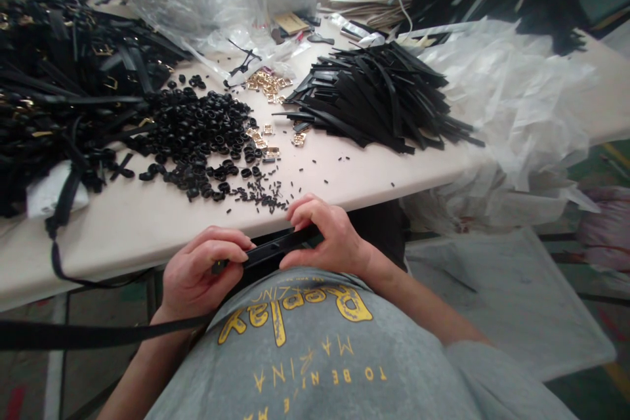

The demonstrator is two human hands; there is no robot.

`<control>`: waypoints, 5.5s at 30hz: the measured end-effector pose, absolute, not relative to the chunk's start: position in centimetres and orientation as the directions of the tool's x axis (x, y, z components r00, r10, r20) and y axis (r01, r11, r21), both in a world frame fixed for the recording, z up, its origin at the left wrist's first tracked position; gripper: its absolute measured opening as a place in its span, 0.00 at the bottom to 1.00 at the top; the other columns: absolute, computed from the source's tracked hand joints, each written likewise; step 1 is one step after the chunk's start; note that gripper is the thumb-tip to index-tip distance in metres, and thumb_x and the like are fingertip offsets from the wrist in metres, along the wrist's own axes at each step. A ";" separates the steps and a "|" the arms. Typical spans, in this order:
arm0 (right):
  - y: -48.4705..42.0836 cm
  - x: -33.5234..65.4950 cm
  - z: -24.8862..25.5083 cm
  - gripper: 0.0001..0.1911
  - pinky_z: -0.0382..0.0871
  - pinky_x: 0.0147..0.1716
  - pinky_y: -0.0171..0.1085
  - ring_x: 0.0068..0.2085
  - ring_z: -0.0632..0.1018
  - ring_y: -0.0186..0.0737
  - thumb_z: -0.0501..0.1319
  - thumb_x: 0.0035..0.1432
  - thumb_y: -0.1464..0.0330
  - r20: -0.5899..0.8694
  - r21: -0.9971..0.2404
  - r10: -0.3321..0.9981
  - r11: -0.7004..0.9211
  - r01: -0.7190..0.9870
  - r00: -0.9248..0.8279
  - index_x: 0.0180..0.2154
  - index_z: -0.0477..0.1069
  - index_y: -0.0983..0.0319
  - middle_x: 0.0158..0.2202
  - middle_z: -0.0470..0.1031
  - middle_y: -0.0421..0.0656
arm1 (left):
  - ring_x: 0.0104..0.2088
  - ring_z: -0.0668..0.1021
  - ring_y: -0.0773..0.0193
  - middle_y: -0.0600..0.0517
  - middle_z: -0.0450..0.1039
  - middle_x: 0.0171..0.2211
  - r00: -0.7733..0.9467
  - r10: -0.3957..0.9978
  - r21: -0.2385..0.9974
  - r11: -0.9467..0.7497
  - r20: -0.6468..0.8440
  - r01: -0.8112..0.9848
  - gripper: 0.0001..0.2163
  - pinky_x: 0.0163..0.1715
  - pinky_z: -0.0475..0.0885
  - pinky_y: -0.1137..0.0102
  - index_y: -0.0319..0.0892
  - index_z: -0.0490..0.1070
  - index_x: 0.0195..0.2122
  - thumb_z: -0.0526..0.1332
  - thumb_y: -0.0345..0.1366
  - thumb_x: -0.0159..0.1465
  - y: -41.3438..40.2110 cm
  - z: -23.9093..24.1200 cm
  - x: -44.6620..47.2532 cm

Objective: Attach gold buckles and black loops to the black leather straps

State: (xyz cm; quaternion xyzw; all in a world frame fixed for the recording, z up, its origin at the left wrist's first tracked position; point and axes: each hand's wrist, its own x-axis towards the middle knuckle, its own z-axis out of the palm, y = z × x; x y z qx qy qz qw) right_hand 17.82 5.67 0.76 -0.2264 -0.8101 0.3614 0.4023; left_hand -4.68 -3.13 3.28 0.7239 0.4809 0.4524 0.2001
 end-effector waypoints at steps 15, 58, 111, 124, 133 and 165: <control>5.1 17.2 1.3 0.09 0.72 0.35 0.33 0.34 0.75 0.33 0.70 0.56 0.66 0.208 -0.968 0.707 0.248 -0.038 -0.676 0.38 0.77 0.62 0.34 0.76 0.41 | 0.32 0.81 0.63 0.52 0.79 0.33 0.114 0.896 0.773 -0.430 0.430 0.466 0.09 0.32 0.77 0.69 0.45 0.72 0.33 0.62 0.22 0.57 -3.0 2.9 -4.4; 5.1 16.8 1.0 0.11 0.69 0.33 0.32 0.32 0.79 0.36 0.59 0.67 0.64 0.342 -0.685 0.624 0.678 0.268 -0.703 0.39 0.77 0.62 0.33 0.81 0.42 | 0.25 0.76 0.66 0.53 0.75 0.24 0.070 0.997 0.931 -0.062 0.039 0.359 0.05 0.26 0.71 0.74 0.42 0.73 0.30 0.62 0.35 0.62 -1.0 2.0 -3.7; 7.4 17.2 0.7 0.07 0.65 0.31 0.33 0.29 0.74 0.34 0.60 0.65 0.67 0.557 -0.629 0.708 0.701 0.337 -0.433 0.33 0.71 0.62 0.27 0.73 0.40 | 0.24 0.75 0.67 0.51 0.77 0.25 -0.184 0.939 0.955 0.295 -0.290 0.001 0.20 0.26 0.68 0.74 0.40 0.75 0.26 0.76 0.49 0.42 7.9 2.1 -7.8; 7.3 16.6 1.9 0.13 0.64 0.30 0.33 0.30 0.74 0.34 0.54 0.70 0.63 0.608 -0.479 0.653 0.756 0.446 -0.453 0.35 0.71 0.61 0.29 0.74 0.41 | 0.23 0.75 0.70 0.54 0.75 0.23 -0.019 0.940 0.885 0.313 -0.340 -0.345 0.17 0.24 0.69 0.77 0.40 0.72 0.27 0.76 0.44 0.48 4.1 2.3 -2.5; 6.2 17.4 1.3 0.13 0.62 0.30 0.33 0.29 0.73 0.33 0.54 0.70 0.67 0.601 -0.376 0.551 0.834 0.403 -0.579 0.33 0.71 0.62 0.28 0.73 0.41 | 0.21 0.76 0.67 0.53 0.75 0.21 -0.018 0.952 0.944 0.301 -0.306 -0.135 0.15 0.24 0.70 0.74 0.39 0.75 0.31 0.74 0.42 0.50 2.9 1.4 -2.4; 5.7 17.0 1.5 0.17 0.61 0.27 0.32 0.27 0.70 0.31 0.53 0.71 0.64 0.565 -0.457 0.503 0.851 0.260 -0.654 0.31 0.71 0.62 0.27 0.72 0.39 | 0.21 0.73 0.73 0.55 0.74 0.21 0.112 0.918 0.893 0.396 -0.380 -0.216 0.08 0.22 0.67 0.80 0.40 0.77 0.31 0.72 0.38 0.55 0.7 1.0 -3.0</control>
